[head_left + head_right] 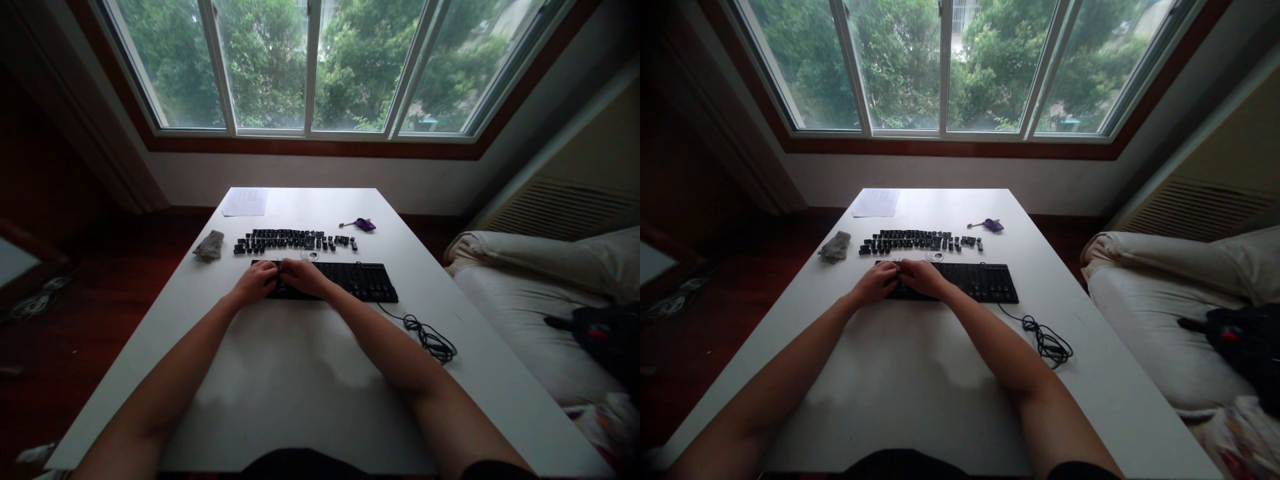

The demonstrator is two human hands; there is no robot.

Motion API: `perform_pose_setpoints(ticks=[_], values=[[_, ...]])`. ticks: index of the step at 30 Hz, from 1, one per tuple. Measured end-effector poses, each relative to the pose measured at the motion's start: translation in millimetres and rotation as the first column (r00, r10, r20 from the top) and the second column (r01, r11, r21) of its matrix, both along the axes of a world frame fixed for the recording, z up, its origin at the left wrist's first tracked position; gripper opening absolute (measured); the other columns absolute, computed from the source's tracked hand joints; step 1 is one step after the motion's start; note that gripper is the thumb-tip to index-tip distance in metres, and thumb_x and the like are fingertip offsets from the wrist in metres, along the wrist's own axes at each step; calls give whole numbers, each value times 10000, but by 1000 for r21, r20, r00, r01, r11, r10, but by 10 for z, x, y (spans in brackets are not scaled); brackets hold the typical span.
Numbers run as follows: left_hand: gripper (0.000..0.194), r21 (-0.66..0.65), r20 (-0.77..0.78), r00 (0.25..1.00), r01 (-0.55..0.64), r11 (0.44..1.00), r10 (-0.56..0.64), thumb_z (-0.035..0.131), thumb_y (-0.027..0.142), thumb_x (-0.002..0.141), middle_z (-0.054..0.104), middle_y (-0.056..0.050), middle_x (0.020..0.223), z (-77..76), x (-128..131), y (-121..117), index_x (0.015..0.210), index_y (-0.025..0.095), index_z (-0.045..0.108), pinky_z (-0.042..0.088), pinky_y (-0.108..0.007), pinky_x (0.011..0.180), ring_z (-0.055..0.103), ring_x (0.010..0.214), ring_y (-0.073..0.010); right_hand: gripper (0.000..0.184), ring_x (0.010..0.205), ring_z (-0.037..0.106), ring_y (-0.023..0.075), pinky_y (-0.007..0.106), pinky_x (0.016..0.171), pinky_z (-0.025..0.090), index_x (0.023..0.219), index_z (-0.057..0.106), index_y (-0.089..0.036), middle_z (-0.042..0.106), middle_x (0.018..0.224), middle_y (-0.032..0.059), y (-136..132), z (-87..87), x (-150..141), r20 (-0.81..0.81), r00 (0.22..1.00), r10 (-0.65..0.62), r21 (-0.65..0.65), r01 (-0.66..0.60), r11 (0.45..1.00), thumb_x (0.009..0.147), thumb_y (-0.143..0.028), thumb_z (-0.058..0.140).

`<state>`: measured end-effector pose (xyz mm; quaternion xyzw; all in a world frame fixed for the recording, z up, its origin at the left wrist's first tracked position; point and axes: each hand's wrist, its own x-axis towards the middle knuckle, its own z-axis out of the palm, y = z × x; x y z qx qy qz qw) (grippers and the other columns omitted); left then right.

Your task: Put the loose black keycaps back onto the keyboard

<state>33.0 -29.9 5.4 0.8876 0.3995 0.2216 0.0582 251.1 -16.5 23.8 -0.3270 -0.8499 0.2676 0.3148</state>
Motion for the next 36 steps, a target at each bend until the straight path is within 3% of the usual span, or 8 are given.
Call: perform_pose_setpoints(ticks=[4, 8, 11, 14, 19, 27, 32, 36], values=[[236, -21, -18, 1000, 5, 1000, -5, 570, 217, 867, 635, -70, 1105, 9, -14, 3, 1069, 256, 686, 454, -417, 971, 555, 1065, -250, 66, 571, 432, 91, 214, 570, 299, 833, 620, -194, 550, 632, -51, 6, 60, 85, 53, 997, 51, 21, -52, 998, 767, -194, 628], [246, -26, -16, 1000, 10, 1000, -10, 564, 217, 872, 632, -68, 1102, 21, -19, 2, 1081, 264, 685, 451, -424, 971, 554, 1066, -251, 50, 575, 490, 104, 214, 567, 364, 792, 598, -193, 581, 619, -48, 93, 7, 161, -60, 994, 94, -190, -104, 976, 751, -205, 622], [251, -32, -3, 1000, 7, 999, -7, 569, 209, 866, 634, -67, 1098, 25, -25, -10, 1079, 267, 687, 455, -425, 963, 554, 1068, -252, 94, 627, 604, 136, 245, 606, 468, 798, 542, -199, 659, 689, -20, 154, -56, 169, -264, 962, 65, -425, -177, 888, 768, -262, 606], [276, -33, 25, 1000, -11, 999, 12, 596, 211, 844, 639, -63, 1111, 37, -26, -35, 1100, 271, 682, 458, -429, 961, 556, 1074, -256, 187, 642, 665, 160, 277, 614, 523, 807, 502, -205, 685, 716, -3, 193, -100, 151, -385, 923, -17, -536, -209, 818, 763, -327, 635], [432, -26, 141, 988, -60, 998, 63, 648, 272, 837, 652, -63, 1156, 95, 16, -79, 1265, 264, 594, 450, -438, 983, 564, 1105, -262, 238, 666, 684, 164, 290, 652, 549, 817, 501, -206, 681, 707, -8, 210, -137, 120, -440, 892, -104, -525, -162, 835, 757, -355, 677], [337, -146, 355, 926, -82, 986, 129, 632, 269, 874, 709, -33, 999, 119, 82, -73, 1209, 251, 616, 497, -383, 914, 651, 942, -202, 219, 645, 683, 159, 288, 655, 557, 863, 497, -214, 686, 700, -15, 213, -192, 64, -488, 857, -168, -522, -132, 843, 772, -325, 663], [353, -207, 421, 902, -8, 978, 96, 623, 245, 879, 716, -24, 1032, 74, 107, -73, 1231, 253, 595, 506, -357, 897, 662, 939, -182, 236, 561, 680, 167, 266, 532, 547, 889, 473, -208, 693, 671, -3, 230, -178, 54, -458, 842, -285, -658, -105, 746, 784, -314, 655], [291, -173, 357, 933, 19, 985, 45, 623, 241, 886, 709, -42, 1091, 84, 131, -82, 1176, 250, 632, 512, -356, 879, 649, 980, -198, 207, 523, 670, 162, 253, 491, 539, 869, 476, -199, 691, 646, 6, 227, -146, 64, -402, 849, -342, -744, -85, 663, 793, -277, 652]])
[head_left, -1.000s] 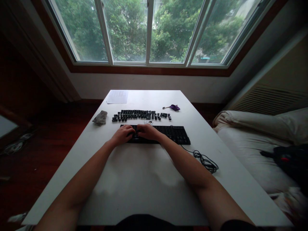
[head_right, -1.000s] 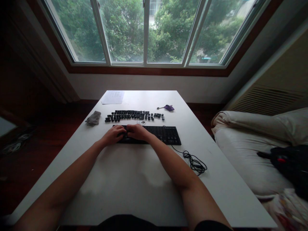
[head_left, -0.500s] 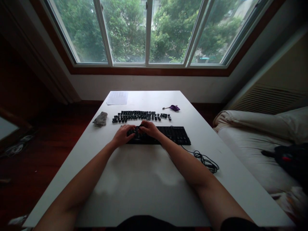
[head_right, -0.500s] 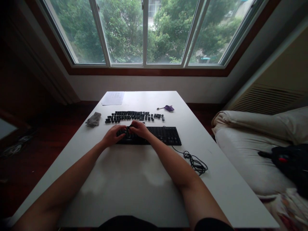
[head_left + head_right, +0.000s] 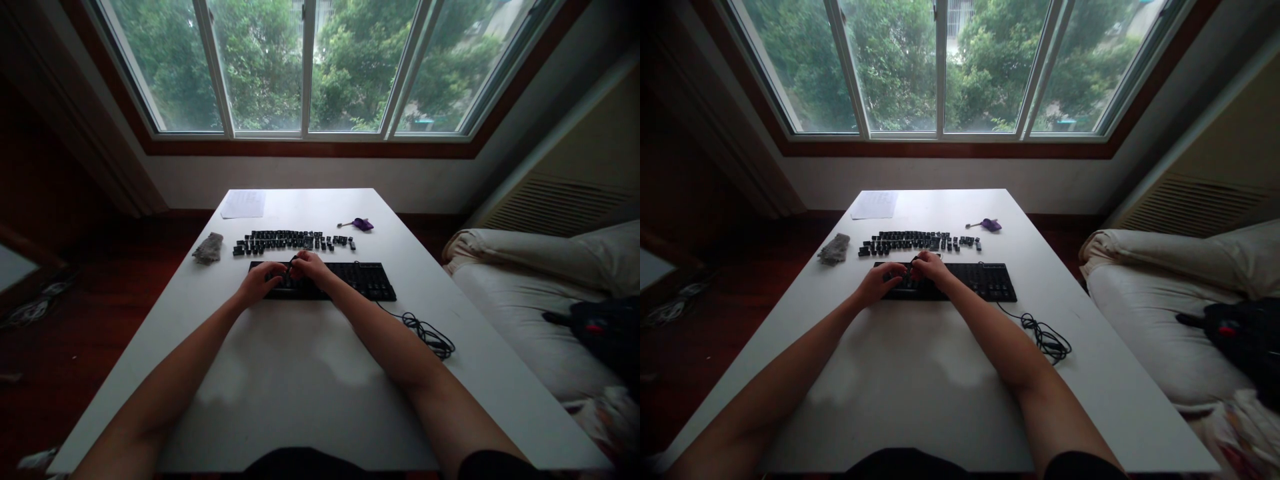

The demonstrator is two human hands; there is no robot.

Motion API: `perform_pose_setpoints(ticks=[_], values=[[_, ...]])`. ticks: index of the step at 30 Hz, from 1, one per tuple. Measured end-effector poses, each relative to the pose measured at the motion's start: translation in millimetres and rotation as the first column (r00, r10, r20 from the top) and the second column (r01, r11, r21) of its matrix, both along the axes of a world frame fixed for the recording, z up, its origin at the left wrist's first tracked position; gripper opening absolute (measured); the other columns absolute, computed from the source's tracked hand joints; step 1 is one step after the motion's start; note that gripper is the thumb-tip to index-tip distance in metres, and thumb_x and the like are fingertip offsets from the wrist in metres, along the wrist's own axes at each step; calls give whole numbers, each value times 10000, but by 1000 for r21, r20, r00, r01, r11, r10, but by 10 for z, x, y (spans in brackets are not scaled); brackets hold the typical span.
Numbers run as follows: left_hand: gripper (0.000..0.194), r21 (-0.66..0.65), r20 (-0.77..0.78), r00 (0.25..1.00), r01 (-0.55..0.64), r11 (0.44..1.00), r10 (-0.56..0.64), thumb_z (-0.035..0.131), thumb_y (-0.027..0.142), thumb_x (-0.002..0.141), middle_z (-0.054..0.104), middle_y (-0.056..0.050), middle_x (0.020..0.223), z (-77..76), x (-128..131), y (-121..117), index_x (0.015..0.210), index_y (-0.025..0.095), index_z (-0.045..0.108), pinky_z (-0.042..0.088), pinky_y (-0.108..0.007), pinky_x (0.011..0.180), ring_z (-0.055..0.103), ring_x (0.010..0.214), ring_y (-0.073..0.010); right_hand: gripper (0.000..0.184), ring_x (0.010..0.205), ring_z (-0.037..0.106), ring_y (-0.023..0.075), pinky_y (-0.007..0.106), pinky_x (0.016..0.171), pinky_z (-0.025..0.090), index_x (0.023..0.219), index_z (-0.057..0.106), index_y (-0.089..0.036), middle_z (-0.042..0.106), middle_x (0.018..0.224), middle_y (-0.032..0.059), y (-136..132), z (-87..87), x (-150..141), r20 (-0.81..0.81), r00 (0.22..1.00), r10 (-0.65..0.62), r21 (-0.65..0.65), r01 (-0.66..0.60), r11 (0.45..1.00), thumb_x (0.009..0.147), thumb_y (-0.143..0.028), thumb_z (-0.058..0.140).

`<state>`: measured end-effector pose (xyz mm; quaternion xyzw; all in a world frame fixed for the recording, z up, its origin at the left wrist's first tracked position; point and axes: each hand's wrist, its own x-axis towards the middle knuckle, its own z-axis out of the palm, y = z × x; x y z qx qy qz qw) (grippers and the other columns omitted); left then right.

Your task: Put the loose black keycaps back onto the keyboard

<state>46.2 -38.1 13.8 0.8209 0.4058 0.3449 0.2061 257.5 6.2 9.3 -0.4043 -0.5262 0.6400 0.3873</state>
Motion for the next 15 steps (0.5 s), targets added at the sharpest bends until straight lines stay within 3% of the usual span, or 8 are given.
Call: perform_pose_setpoints(ticks=[8, 12, 15], values=[[235, 209, -294, 956, 79, 975, -14, 567, 226, 930, 684, -67, 1100, 30, 34, -29, 1136, 261, 674, 453, -431, 982, 602, 1042, -235, 126, 457, 582, 114, 221, 461, 493, 808, 504, -199, 644, 593, -27, -15, -44, -39, 47, 998, -35, 140, 29, 990, 805, -261, 614], [212, 246, -289, 957, 64, 967, 10, 578, 243, 928, 655, -69, 1136, 36, 58, -49, 1114, 261, 678, 450, -427, 982, 578, 1052, -239, 123, 459, 576, 113, 224, 465, 490, 800, 504, -198, 634, 592, -30, -18, -22, -36, 26, 999, -26, 159, 22, 987, 807, -267, 606], [193, 257, -174, 985, 33, 966, 13, 591, 270, 929, 640, -69, 1138, 61, 98, -77, 1105, 253, 669, 456, -413, 982, 571, 1071, -235, 111, 447, 572, 117, 220, 441, 473, 803, 508, -197, 620, 573, -35, -16, 0, -35, 28, 999, -45, 153, 40, 987, 811, -266, 595]])
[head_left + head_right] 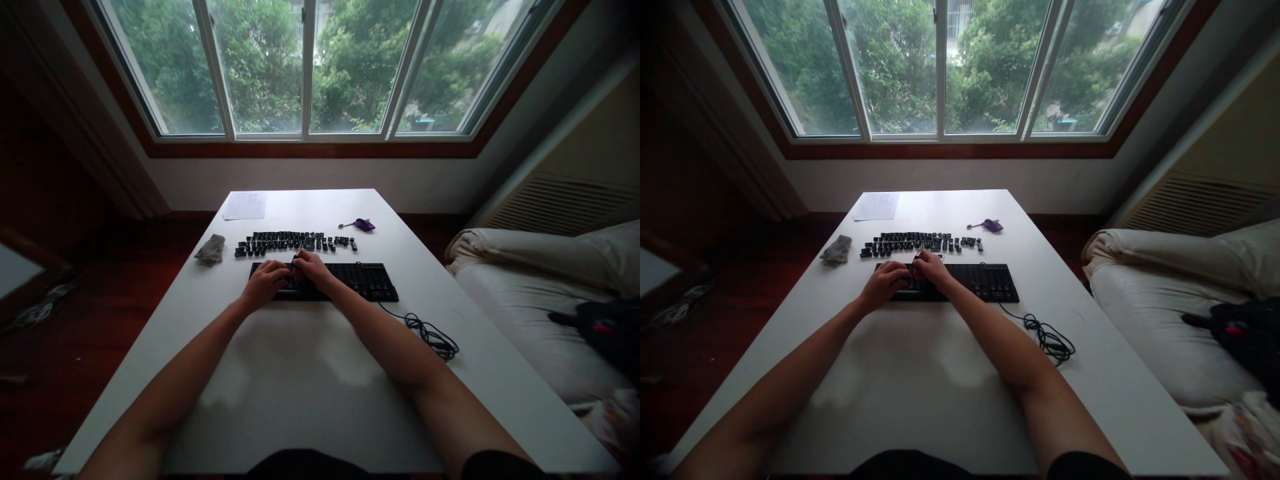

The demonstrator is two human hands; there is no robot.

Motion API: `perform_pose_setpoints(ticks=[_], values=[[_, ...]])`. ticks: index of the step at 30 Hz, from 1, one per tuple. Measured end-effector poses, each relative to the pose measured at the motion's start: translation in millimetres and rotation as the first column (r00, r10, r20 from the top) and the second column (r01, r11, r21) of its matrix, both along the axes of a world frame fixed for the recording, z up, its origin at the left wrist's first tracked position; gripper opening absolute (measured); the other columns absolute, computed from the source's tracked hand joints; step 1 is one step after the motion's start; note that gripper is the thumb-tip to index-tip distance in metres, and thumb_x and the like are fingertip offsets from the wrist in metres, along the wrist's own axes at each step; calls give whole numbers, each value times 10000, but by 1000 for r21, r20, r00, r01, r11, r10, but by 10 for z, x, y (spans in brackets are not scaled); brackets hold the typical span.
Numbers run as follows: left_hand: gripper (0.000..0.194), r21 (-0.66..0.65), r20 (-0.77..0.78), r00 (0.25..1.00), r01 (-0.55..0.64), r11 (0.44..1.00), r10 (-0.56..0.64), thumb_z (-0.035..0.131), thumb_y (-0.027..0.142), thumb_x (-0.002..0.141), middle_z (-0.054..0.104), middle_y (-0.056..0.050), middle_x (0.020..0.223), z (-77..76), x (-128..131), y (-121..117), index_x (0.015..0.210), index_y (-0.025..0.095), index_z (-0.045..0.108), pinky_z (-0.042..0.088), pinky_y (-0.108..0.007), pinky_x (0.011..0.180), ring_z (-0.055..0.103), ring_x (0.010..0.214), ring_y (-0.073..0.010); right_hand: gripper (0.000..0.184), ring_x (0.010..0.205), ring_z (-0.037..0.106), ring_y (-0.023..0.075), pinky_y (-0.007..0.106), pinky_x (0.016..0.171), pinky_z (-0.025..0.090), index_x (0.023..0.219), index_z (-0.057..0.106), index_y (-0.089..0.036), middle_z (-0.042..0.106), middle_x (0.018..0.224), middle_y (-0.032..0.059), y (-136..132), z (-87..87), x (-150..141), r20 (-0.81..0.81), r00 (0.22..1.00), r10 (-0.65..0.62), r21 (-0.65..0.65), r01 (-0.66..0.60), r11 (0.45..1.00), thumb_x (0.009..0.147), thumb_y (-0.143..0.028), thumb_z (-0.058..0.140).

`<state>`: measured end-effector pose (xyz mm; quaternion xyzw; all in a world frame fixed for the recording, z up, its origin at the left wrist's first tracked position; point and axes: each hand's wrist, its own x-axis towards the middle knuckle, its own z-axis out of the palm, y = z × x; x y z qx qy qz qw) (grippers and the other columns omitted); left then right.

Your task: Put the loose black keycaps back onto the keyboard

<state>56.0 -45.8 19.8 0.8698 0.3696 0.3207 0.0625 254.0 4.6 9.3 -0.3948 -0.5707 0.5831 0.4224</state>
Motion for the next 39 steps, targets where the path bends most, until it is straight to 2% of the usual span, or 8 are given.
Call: perform_pose_setpoints(ticks=[4, 8, 14, 19, 23, 27, 33, 39], values=[[186, 5, 153, 987, -43, 999, 42, 622, 281, 911, 631, -64, 1124, 37, 20, 31, 1090, 243, 657, 462, -396, 978, 576, 1080, -225, 85, 446, 580, 123, 222, 434, 473, 823, 517, -193, 619, 574, -33, 3, -20, -32, 11, 1000, -11, -60, 12, 998, 819, -252, 579], [178, 13, 148, 964, -223, 975, 219, 631, 251, 888, 642, -58, 1096, 17, -71, 238, 1062, 241, 668, 446, -401, 977, 571, 1072, -234, 88, 450, 589, 127, 228, 437, 484, 823, 510, -196, 617, 575, -35, 6, -76, -63, 5, 1000, -20, -24, 20, 1000, 827, -245, 582], [137, 6, -103, 892, -441, 897, 439, 622, 241, 852, 660, -69, 983, -78, -216, 707, 962, 232, 702, 423, -406, 925, 563, 996, -260, 78, 469, 602, 130, 231, 448, 495, 844, 521, -190, 627, 594, -26, 13, -121, -37, -5, 1000, 6, -7, -6, 1000, 840, -238, 583], [173, 46, -276, 800, -543, 839, 533, 624, 259, 826, 646, -95, 1017, -96, -188, 1011, 974, 241, 712, 410, -422, 896, 528, 1036, -297, 106, 487, 608, 134, 228, 452, 493, 868, 527, -194, 627, 602, -25, 27, -152, -18, -6, 999, 33, -3, -33, 999, 838, -259, 606], [188, 58, -353, 755, -572, 818, 553, 626, 260, 809, 641, -101, 1016, -134, -173, 1147, 974, 241, 714, 412, -428, 875, 522, 1030, -307, 106, 490, 613, 137, 228, 447, 490, 867, 531, -196, 630, 610, -22, 42, -183, -14, -20, 999, 40, 8, -40, 999, 837, -262, 608], [208, 40, -358, 747, -587, 809, 560, 634, 260, 795, 642, -96, 1001, -170, -200, 1195, 987, 243, 711, 415, -423, 868, 525, 1014, -305, 98, 494, 618, 139, 232, 451, 495, 866, 536, -194, 633, 614, -18, 46, -194, -16, -9, 999, 42, 11, -42, 999, 835, -259, 604], [233, -8, -274, 792, -569, 822, 545, 633, 266, 808, 638, -85, 982, -124, -230, 1103, 1030, 248, 704, 419, -407, 861, 539, 978, -287, 150, 541, 639, 137, 221, 467, 492, 879, 506, -204, 660, 684, -13, 53, -148, -26, 1, 1000, 13, 9, -13, 1000, 819, -285, 617], [172, -5, -181, 869, -469, 883, 460, 575, 287, 876, 636, -74, 944, -88, -146, 763, 967, 242, 713, 412, -399, 881, 553, 958, -260, 212, 573, 636, 132, 228, 535, 485, 923, 517, -215, 654, 688, -40, 78, -57, 70, 97, 994, -41, 219, 19, 976, 805, -336, 644]])
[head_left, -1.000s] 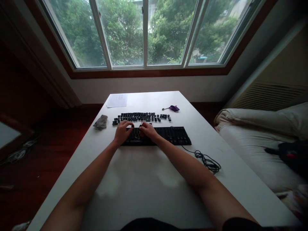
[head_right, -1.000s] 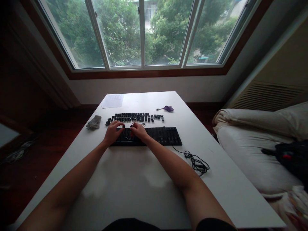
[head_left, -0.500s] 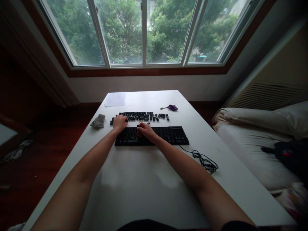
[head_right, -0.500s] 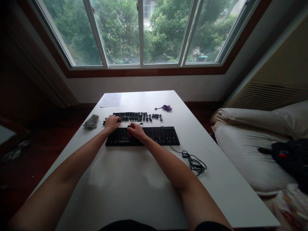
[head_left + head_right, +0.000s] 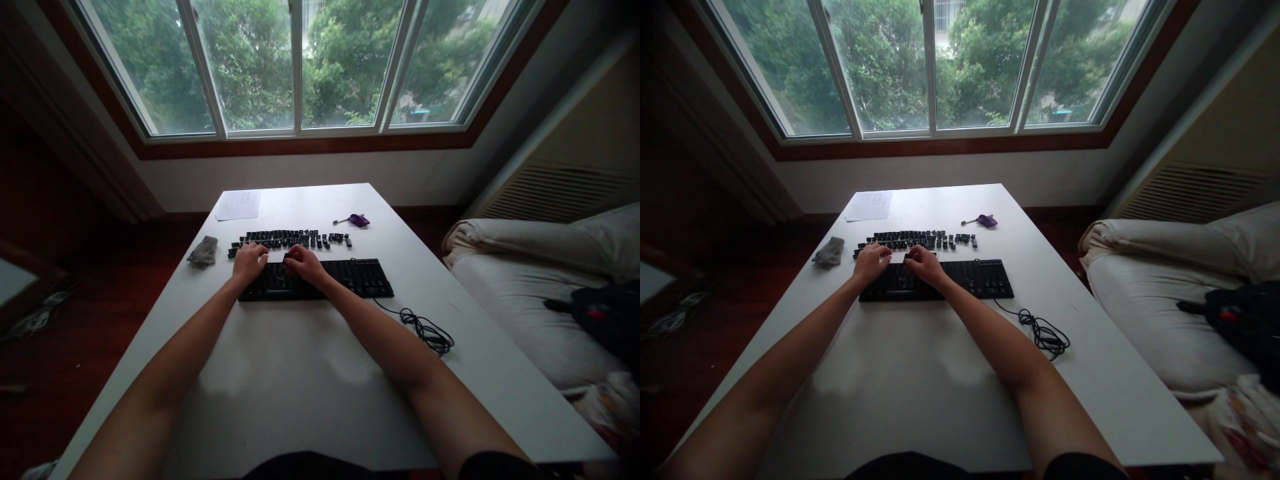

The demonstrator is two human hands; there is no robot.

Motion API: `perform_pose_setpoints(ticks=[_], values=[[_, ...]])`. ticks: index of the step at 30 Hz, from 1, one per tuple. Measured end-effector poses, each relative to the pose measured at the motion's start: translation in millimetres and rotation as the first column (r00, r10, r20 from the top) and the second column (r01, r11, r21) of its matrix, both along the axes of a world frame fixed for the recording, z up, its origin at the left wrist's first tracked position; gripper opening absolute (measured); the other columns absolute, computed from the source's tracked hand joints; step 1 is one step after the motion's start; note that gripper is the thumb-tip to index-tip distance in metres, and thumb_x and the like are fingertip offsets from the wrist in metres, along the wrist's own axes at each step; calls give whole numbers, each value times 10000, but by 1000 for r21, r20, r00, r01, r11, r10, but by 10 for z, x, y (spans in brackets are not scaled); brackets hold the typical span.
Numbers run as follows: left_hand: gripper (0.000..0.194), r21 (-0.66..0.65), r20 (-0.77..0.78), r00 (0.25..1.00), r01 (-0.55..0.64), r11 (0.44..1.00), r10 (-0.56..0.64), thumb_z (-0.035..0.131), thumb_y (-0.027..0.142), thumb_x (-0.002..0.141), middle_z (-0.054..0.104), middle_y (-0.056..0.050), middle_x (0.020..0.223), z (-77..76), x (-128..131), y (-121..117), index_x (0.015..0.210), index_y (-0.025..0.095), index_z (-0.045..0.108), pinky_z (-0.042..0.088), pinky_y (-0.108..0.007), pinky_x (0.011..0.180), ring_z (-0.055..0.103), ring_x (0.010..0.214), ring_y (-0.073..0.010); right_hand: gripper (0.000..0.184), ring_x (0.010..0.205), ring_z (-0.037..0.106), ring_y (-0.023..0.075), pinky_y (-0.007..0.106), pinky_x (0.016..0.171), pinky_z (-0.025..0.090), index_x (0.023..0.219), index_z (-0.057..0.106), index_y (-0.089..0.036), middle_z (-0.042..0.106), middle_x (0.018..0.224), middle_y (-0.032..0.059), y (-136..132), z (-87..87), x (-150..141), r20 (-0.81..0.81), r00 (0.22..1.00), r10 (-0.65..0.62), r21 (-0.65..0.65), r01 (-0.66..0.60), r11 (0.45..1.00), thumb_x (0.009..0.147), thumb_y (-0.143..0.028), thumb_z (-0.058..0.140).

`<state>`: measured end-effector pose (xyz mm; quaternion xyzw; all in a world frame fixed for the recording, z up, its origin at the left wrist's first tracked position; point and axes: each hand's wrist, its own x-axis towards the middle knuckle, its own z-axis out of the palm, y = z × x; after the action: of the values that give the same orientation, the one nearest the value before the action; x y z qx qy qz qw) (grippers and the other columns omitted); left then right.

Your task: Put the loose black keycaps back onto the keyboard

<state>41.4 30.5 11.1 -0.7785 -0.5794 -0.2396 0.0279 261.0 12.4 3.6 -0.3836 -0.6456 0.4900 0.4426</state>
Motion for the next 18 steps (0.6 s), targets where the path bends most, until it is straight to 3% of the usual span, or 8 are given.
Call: perform_pose_setpoints(ticks=[6, 12, 18], values=[[178, -49, -1, 983, 185, 981, -186, 563, 331, 906, 644, -64, 996, -32, 103, -384, 970, 244, 705, 426, -395, 880, 565, 972, -249, 189, 609, 619, 130, 229, 592, 452, 964, 586, -209, 663, 683, -31, -15, 30, 52, 221, 975, 3, 168, -41, 985, 839, -344, 631], [205, -59, -6, 974, 228, 972, -229, 605, 310, 881, 643, -78, 1062, -61, 110, -515, 1058, 235, 677, 437, -404, 905, 566, 1028, -263, 155, 591, 550, 115, 213, 566, 384, 927, 570, -198, 624, 665, -34, -59, 27, 14, 306, 950, 67, 187, -129, 974, 852, -328, 613], [225, -64, -23, 976, 214, 975, -216, 617, 313, 883, 638, -80, 1093, -51, 58, -519, 1090, 242, 669, 430, -414, 945, 563, 1057, -267, 116, 592, 418, 92, 203, 557, 296, 811, 551, -191, 506, 644, -58, -157, 204, 46, 489, 863, 125, 342, -322, 883, 785, -256, 643]])
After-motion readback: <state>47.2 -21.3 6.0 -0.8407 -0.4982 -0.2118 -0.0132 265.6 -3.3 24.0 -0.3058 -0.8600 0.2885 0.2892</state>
